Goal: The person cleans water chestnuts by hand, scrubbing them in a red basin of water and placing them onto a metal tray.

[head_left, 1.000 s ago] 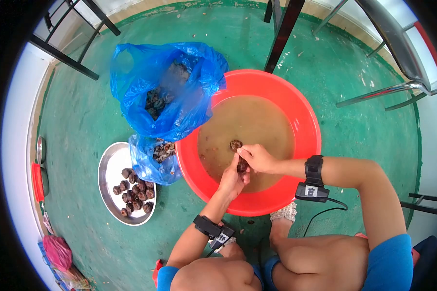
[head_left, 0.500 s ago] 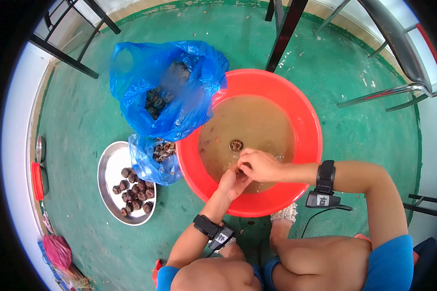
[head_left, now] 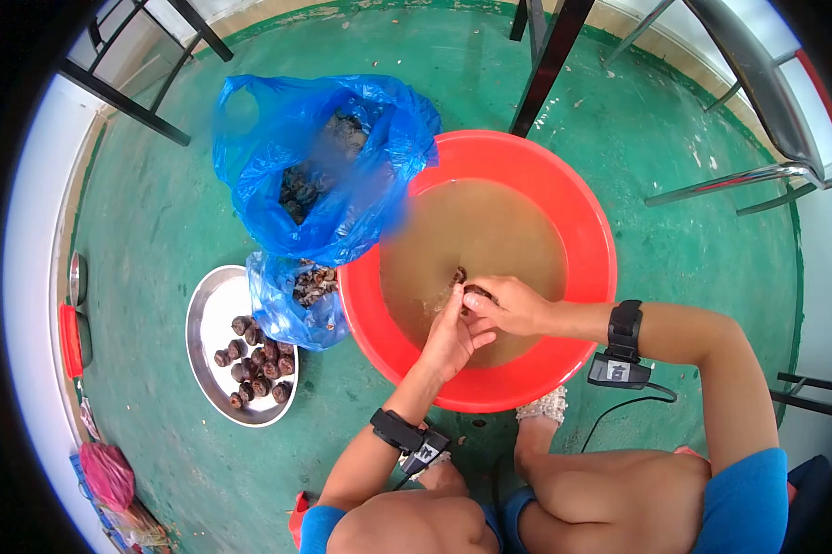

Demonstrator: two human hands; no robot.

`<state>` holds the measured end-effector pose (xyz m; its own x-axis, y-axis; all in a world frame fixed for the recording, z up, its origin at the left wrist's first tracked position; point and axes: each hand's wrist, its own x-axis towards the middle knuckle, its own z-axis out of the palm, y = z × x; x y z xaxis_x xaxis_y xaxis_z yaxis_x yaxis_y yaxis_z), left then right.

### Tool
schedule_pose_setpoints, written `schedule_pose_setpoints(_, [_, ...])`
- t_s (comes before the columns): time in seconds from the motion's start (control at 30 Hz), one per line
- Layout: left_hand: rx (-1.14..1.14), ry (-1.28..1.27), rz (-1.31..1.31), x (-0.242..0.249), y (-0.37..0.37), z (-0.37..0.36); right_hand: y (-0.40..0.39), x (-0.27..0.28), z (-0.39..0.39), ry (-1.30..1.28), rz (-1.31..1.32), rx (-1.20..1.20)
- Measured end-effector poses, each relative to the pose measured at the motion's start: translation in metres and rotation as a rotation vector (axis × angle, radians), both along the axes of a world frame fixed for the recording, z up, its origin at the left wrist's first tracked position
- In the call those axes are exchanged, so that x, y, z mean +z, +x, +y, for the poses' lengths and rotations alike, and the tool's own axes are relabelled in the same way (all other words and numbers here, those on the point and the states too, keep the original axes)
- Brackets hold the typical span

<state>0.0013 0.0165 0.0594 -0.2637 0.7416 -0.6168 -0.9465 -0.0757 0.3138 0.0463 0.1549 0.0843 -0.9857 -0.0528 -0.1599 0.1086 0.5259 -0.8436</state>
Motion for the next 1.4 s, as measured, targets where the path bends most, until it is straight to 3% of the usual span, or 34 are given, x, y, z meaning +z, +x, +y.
schedule_pose_setpoints(0.13, [-0.042, -0.045, 0.152, -0.001, 0.003, 0.001, 0.004, -0.006, -0.013, -0.236, 0.026, -0.261])
schedule_pose_setpoints(0.27, [-0.089, -0.027, 0.149, -0.006, 0.000, -0.003, -0.004, -0.007, -0.003, -0.142, -0.049, -0.237])
schedule_pose_setpoints(0.47, [-0.050, -0.048, 0.105, -0.002, -0.002, -0.003, -0.010, -0.018, -0.005, -0.281, -0.094, -0.285])
schedule_pose_setpoints(0.53, [0.001, -0.045, 0.076, -0.002, -0.002, -0.002, -0.012, -0.031, -0.006, -0.245, 0.350, -0.357])
schedule_pose_setpoints(0.57, [0.050, -0.041, 0.046, -0.002, -0.002, -0.002, -0.009, -0.035, -0.002, -0.245, 0.350, -0.356])
schedule_pose_setpoints(0.63, [0.094, -0.041, 0.028, -0.001, -0.001, -0.002, -0.006, -0.016, 0.008, 0.015, 0.044, -0.419])
schedule_pose_setpoints(0.67, [0.136, -0.042, 0.009, -0.001, -0.002, -0.003, -0.009, 0.000, 0.015, 0.141, -0.359, -0.329])
schedule_pose_setpoints(0.8, [0.200, -0.023, -0.022, -0.001, -0.003, -0.004, 0.004, -0.034, 0.035, 0.397, -0.389, -0.156])
schedule_pose_setpoints(0.87, [0.231, -0.029, -0.045, -0.008, -0.003, -0.005, 0.014, -0.058, 0.057, 0.707, -0.614, 0.004])
schedule_pose_setpoints(0.9, [0.229, -0.031, -0.044, -0.010, -0.002, -0.006, 0.009, -0.058, 0.059, 0.705, -0.613, 0.002])
schedule_pose_setpoints(0.97, [0.269, -0.130, -0.062, -0.015, 0.000, -0.006, 0.000, -0.058, 0.062, 0.519, -1.042, -0.021])
schedule_pose_setpoints(1.03, [0.277, -0.174, -0.071, -0.022, 0.001, -0.006, 0.004, -0.057, 0.047, -0.616, -1.011, -0.392])
schedule_pose_setpoints(1.1, [0.286, -0.223, -0.082, -0.027, 0.003, -0.007, -0.004, -0.027, 0.022, -0.927, -0.862, -0.356])
schedule_pose_setpoints(1.13, [0.266, -0.212, -0.075, -0.028, 0.003, -0.008, -0.007, -0.012, 0.013, -0.930, -0.863, -0.355])
schedule_pose_setpoints(1.2, [0.245, -0.199, -0.062, -0.026, 0.002, -0.007, -0.010, 0.008, 0.002, -0.344, -0.571, -0.165])
schedule_pose_setpoints(1.23, [0.245, -0.192, -0.091, -0.023, 0.001, -0.007, -0.009, 0.006, 0.004, -0.346, -0.568, -0.165])
schedule_pose_setpoints(1.3, [0.249, -0.185, -0.121, -0.021, 0.001, -0.007, -0.007, 0.001, 0.008, 0.286, -0.183, -0.047])
schedule_pose_setpoints(1.33, [0.254, -0.198, -0.152, -0.021, 0.000, -0.007, -0.009, 0.004, 0.012, 0.365, -0.312, -0.062])
schedule_pose_setpoints(1.4, [0.260, -0.209, -0.183, -0.019, -0.001, -0.007, -0.006, -0.003, 0.021, 0.506, -0.302, -0.035])
